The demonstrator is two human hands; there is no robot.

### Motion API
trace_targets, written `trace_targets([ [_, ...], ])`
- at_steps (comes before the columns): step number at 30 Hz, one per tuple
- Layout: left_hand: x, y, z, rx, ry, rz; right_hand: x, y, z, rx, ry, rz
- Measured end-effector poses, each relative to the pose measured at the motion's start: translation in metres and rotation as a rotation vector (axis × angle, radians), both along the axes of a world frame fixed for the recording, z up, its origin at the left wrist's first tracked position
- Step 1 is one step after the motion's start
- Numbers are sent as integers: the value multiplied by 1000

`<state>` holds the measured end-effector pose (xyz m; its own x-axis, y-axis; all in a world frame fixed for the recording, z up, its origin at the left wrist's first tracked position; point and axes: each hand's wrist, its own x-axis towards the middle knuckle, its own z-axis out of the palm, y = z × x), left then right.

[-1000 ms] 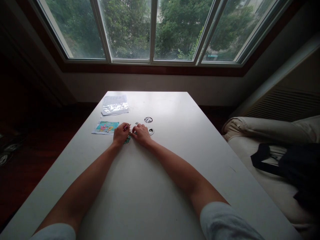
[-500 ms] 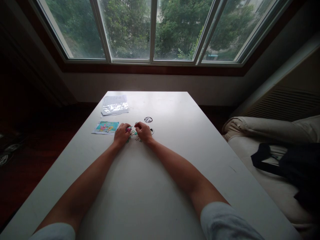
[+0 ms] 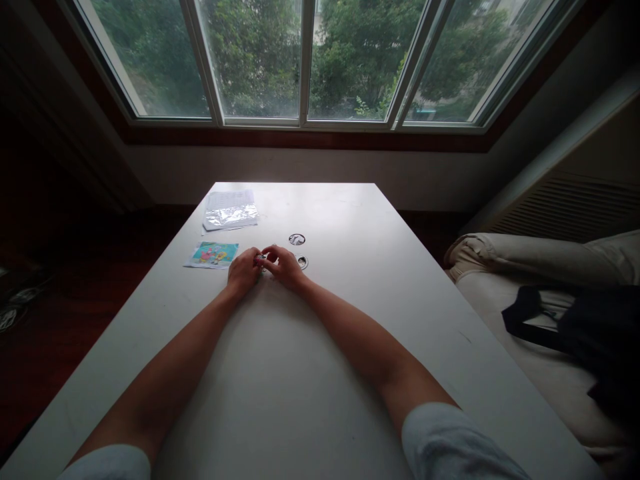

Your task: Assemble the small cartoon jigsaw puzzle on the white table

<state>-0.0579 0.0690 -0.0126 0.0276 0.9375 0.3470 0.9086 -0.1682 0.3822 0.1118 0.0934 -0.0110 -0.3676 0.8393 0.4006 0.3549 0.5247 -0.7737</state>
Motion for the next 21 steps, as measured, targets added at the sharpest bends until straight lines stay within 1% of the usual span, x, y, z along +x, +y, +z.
trace_targets([
  [3,0,0,0,-23,3,23,0,2,0,-2,-15,-20],
  [8,0,0,0,-49,6,63,-2,6,-3,36,-85,20],
  [11,0,0,-1,-54,13,81,-2,8,-5,61,-125,-12],
  [16,1,0,0,-41,23,71,-1,7,-7,91,-104,-57],
  [21,2,-1,1,-25,12,46,-1,5,-7,45,-69,-45],
])
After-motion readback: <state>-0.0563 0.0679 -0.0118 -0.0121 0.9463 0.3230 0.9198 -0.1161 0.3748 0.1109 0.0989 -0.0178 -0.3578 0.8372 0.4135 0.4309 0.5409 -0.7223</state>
